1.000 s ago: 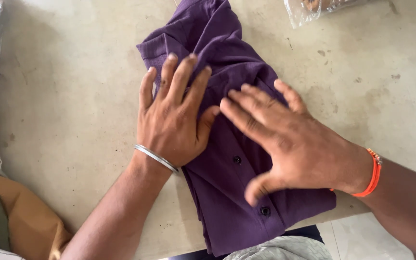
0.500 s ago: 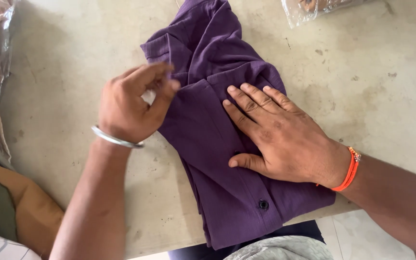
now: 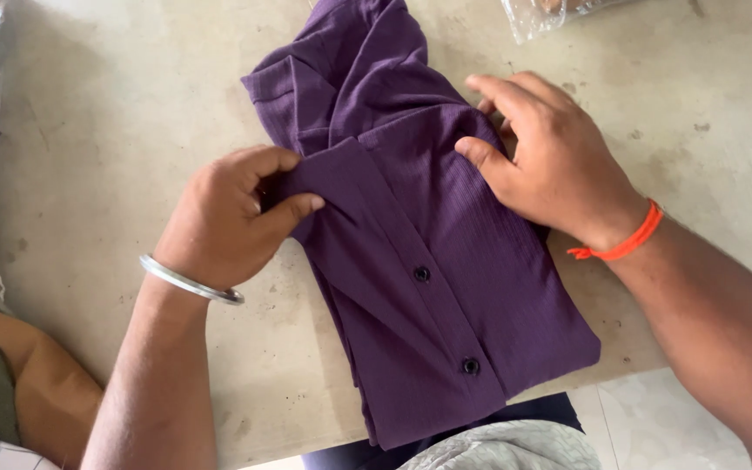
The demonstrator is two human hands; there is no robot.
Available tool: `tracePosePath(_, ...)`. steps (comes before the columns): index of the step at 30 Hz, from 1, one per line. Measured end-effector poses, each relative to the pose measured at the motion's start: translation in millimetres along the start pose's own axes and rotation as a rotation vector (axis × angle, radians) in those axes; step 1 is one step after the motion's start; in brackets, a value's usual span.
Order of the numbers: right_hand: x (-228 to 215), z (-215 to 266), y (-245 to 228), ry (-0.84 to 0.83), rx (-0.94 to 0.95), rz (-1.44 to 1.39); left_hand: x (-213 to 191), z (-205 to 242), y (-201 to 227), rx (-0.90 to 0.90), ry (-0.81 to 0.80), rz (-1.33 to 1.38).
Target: The person folds a purple button-up shirt on a table, smoothing the fabric and folding the sleeves and sides into a neat rectangle. They then open a clear plastic bag, place the folded shirt inside, and carry the bagged shirt off the table.
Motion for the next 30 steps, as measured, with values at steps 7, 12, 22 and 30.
tracePosePath(7,1,5,18,0.018,0.076,-0.143,0,-1,4,0.015,0.078,0.113)
tracePosePath(12,-5,5,16,0.065,0.07,-0.108,2,-1,8,0.159,0.113,0.155)
tracePosePath(22,-15,5,2,0.092,-0.016,0.098,27,7,31,0.452,0.266,-0.26)
tracePosePath(30,31,19,-26,-0.206,-0.323,0.219,74,2,22,0.208,-0.072,-0.529)
Point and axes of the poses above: each hand's wrist, its own z-axis away from the middle knuckle, its own x-axis out of the palm, y = z × x, the point moved 7 cm from there along -z, towards the middle knuckle, and after that the axes turned 10 degrees about z, right-handed, at the moved point
